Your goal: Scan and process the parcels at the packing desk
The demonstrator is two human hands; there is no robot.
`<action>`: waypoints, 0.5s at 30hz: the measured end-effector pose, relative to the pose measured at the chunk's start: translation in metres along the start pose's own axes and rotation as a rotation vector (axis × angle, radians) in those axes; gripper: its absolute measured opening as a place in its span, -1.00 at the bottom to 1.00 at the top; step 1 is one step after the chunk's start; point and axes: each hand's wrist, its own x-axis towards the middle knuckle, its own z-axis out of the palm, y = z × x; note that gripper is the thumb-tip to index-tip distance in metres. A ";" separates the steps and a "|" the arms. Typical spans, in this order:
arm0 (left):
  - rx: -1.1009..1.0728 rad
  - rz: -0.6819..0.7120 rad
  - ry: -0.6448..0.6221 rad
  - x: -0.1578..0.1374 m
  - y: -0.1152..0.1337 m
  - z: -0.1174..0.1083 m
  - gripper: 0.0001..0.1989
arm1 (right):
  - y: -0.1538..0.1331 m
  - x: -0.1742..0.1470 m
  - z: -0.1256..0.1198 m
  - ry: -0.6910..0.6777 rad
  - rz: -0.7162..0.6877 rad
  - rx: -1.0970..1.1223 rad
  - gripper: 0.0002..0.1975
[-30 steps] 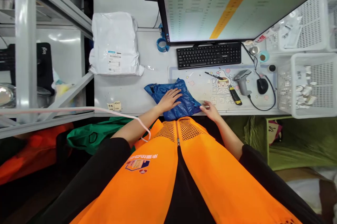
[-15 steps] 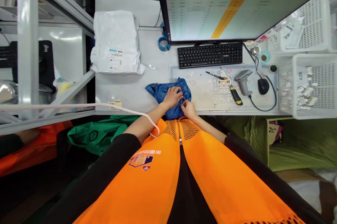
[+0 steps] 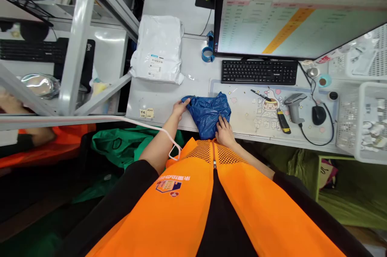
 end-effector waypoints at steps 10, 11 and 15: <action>0.088 0.308 0.074 -0.025 0.008 0.068 -0.63 | 0.004 0.004 0.002 -0.012 -0.021 -0.054 -0.39; 0.113 0.345 0.050 -0.034 0.007 0.072 -0.59 | 0.004 0.004 0.002 -0.009 -0.024 -0.050 -0.38; 0.226 0.450 -0.061 -0.064 0.000 0.080 -0.49 | 0.003 0.002 0.006 -0.053 -0.050 -0.048 -0.31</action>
